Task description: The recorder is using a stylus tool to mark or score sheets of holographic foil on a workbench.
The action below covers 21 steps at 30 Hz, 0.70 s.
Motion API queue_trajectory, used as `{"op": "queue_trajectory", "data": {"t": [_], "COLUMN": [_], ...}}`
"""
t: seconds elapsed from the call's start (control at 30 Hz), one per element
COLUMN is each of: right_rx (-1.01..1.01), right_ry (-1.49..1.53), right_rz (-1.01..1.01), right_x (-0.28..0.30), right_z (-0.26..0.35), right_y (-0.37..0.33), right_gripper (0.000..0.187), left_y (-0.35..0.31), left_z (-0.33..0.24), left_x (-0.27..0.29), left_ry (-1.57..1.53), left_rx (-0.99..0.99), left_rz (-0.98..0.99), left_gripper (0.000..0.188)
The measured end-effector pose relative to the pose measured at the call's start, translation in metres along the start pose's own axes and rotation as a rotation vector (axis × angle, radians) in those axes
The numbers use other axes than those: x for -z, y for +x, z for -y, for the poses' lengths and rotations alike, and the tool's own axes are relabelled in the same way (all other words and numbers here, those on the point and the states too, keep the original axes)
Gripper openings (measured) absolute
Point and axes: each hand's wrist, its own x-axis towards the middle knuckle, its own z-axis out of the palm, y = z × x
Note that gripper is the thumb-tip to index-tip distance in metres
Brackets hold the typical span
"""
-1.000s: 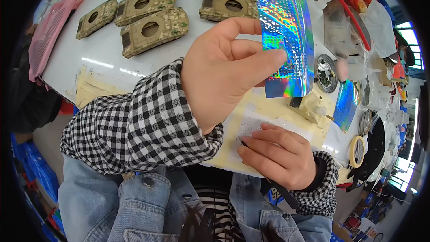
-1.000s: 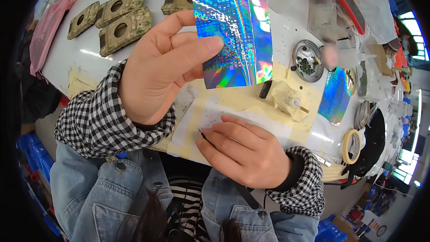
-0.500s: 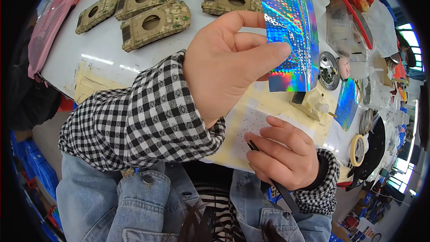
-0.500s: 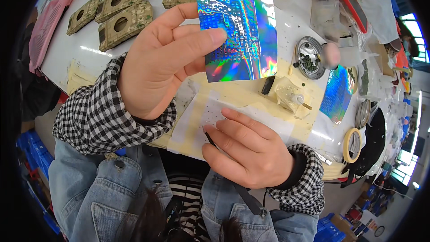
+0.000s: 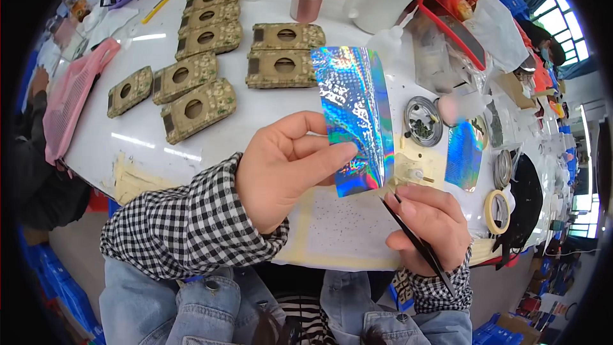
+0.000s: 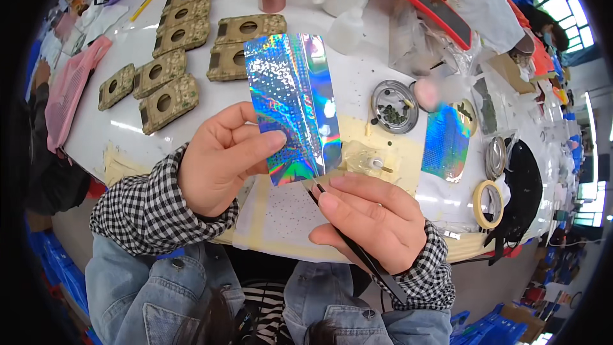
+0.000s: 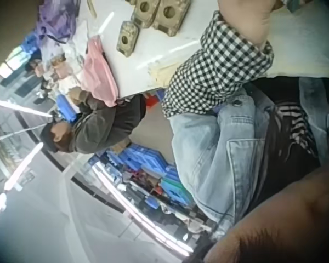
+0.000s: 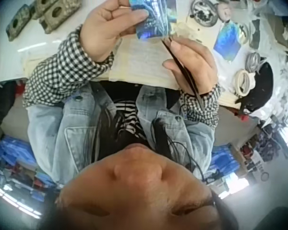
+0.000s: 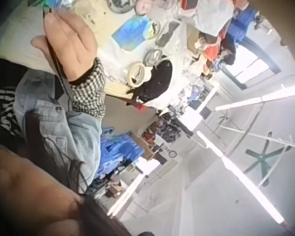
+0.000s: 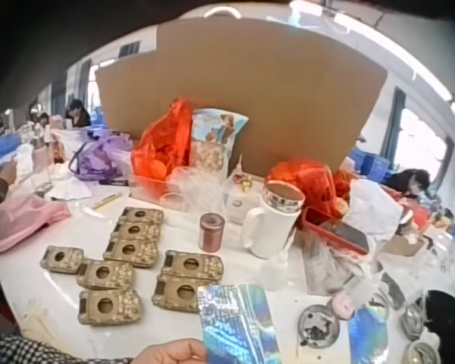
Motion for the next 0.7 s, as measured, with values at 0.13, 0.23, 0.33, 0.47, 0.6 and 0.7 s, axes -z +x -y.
{"op": "queue_trajectory", "data": {"t": [0.13, 0.23, 0.33, 0.47, 0.6, 0.7], "right_rx": [0.047, 0.032, 0.015, -0.016, 0.017, 0.01], "right_ry": [-0.07, -0.08, -0.042, -0.02, -0.02, -0.026], "right_rz": [0.016, 0.013, 0.015, 0.031, 0.032, 0.023], "right_x": [0.0061, 0.0068, 0.0044, 0.0049, 0.004, 0.0031], "right_z": [-0.0035, -0.0044, -0.005, -0.0032, -0.0056, -0.0047], "right_y": [0.0063, 0.007, 0.0061, 0.0063, 0.0057, 0.0056], "right_gripper": [0.042, 0.041, 0.04, 0.038, 0.038, 0.038], "left_y": [-0.0002, -0.0034, -0.0057, -0.0064, -0.0062, -0.0066], "left_z": [0.0015, 0.0025, 0.0036, 0.0055, 0.0073, 0.0073], "left_x": [-0.0036, -0.0035, -0.0016, -0.0036, -0.0037, -0.0042], "left_ry": [0.063, 0.141, 0.155, 0.134, 0.148, 0.17], "left_rx": [0.001, -0.02, -0.023, -0.036, -0.047, -0.052], "left_rz": [-0.009, 0.007, 0.067, 0.088, 0.084, 0.079], "left_gripper": [0.024, 0.023, 0.024, 0.025, 0.025, 0.025]}}
